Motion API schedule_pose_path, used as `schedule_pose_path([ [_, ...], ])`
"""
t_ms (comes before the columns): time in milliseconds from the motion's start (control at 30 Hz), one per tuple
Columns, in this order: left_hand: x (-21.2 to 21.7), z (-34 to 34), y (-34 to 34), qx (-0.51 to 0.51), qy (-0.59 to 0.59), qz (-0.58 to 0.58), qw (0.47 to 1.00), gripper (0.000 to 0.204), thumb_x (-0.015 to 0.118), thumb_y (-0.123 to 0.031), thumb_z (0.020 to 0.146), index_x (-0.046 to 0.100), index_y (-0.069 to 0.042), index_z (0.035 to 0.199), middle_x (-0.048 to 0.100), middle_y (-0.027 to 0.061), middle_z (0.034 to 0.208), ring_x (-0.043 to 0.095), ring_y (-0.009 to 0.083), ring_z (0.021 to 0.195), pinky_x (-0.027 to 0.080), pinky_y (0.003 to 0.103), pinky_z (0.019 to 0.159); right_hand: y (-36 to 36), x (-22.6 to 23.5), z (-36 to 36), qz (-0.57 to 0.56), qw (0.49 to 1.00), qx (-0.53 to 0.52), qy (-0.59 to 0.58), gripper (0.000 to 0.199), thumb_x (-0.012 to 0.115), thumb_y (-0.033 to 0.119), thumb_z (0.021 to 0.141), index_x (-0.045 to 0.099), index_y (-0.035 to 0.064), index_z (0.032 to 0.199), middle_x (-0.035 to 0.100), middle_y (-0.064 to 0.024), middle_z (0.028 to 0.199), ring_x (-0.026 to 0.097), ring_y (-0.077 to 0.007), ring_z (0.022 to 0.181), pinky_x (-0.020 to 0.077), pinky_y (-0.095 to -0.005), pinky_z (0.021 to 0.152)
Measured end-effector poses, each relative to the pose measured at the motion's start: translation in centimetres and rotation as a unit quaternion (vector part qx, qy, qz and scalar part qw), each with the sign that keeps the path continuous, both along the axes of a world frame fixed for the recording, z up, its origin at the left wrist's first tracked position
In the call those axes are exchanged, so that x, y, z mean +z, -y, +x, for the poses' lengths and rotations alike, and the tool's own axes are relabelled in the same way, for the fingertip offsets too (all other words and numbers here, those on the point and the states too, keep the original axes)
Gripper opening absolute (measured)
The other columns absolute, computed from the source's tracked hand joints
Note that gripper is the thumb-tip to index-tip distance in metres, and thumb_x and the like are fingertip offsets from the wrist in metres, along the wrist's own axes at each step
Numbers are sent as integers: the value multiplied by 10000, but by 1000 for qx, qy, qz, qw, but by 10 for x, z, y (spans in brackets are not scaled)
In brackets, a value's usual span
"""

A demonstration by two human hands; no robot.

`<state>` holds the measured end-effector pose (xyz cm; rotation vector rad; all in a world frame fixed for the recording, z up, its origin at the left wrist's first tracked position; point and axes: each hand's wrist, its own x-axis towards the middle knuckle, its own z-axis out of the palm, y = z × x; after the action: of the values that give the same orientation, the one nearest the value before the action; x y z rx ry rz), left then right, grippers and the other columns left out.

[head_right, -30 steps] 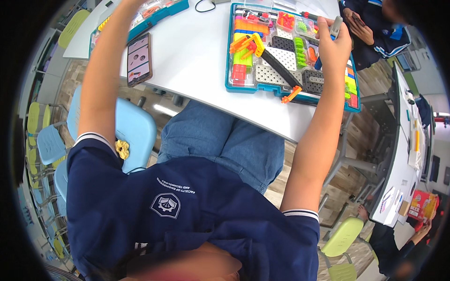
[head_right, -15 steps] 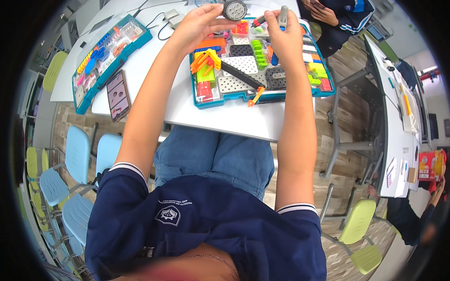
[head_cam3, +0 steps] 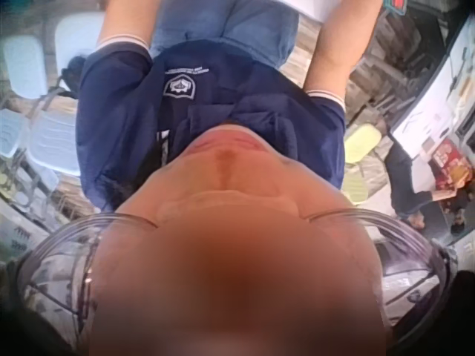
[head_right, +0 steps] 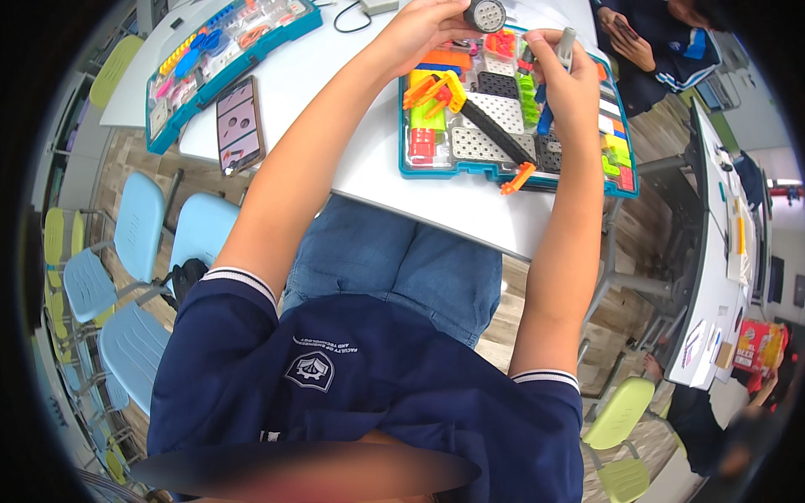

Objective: The person assembles a small mechanical device from a colorful plastic kit on a white table. They connect various colored pieces, including orange, green, and black components, and occasionally reference a smartphone placed nearby. The assembly progresses through multiple steps, with the person handling and joining different parts to form a cohesive structure.

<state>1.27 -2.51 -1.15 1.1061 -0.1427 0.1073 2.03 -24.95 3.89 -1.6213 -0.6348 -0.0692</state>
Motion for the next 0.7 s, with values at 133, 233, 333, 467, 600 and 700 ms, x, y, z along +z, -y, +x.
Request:
schedule_pose_path([
  [133, 3, 1, -1, -23, 11, 25, 999, 342, 516, -308, 1079, 588, -24, 1255, 704, 155, 1152, 722, 265, 994, 568, 360, 795, -3, 2, -3, -15, 1000, -12, 3, 221, 752, 217, 939, 741, 31, 1057, 624, 42, 782, 484, -38, 662, 358, -212, 608],
  [233, 9, -3, 11, -43, 56, 36, 997, 342, 537, -316, 1076, 581, -34, 1264, 713, 134, 1132, 741, 255, 977, 559, 319, 732, -4, 3, -6, -22, 1000, -2, 18, 204, 758, 217, 936, 756, 23, 999, 591, 56, 746, 456, -28, 656, 322, -214, 593],
  [333, 13, -14, 16, -23, 34, 139, 989, 342, 597, -351, 1055, 628, -54, 1222, 721, 70, 1076, 721, 155, 910, 494, 222, 608, -4, 4, -7, -32, 999, 6, 19, 208, 767, 220, 932, 759, 14, 955, 557, 67, 713, 432, -24, 645, 292, -220, 581],
  [467, 16, -19, 25, -3, 113, 176, 978, 321, 637, -328, 1039, 677, -29, 1148, 724, 53, 1001, 673, 103, 878, 479, 219, 597, 0, 5, -5, -47, 999, 13, 11, 225, 784, 228, 921, 756, 6, 934, 521, 75, 684, 409, -22, 631, 256, -230, 569],
  [600, 23, -23, 29, -20, 130, 146, 980, 287, 669, -230, 1020, 663, 22, 1157, 724, 82, 1020, 686, 142, 924, 553, 282, 785, 2, 4, -2, -45, 999, 13, 12, 244, 796, 255, 911, 750, 16, 905, 518, 77, 687, 410, -26, 635, 260, -229, 583],
  [700, 26, -30, 25, -17, 128, 176, 976, 285, 680, -213, 1009, 663, 30, 1154, 728, 91, 1028, 694, 156, 910, 561, 296, 805, 2, 4, -2, -47, 999, 10, 17, 252, 793, 270, 914, 748, 23, 893, 529, 75, 697, 417, -28, 646, 267, -229, 594],
])
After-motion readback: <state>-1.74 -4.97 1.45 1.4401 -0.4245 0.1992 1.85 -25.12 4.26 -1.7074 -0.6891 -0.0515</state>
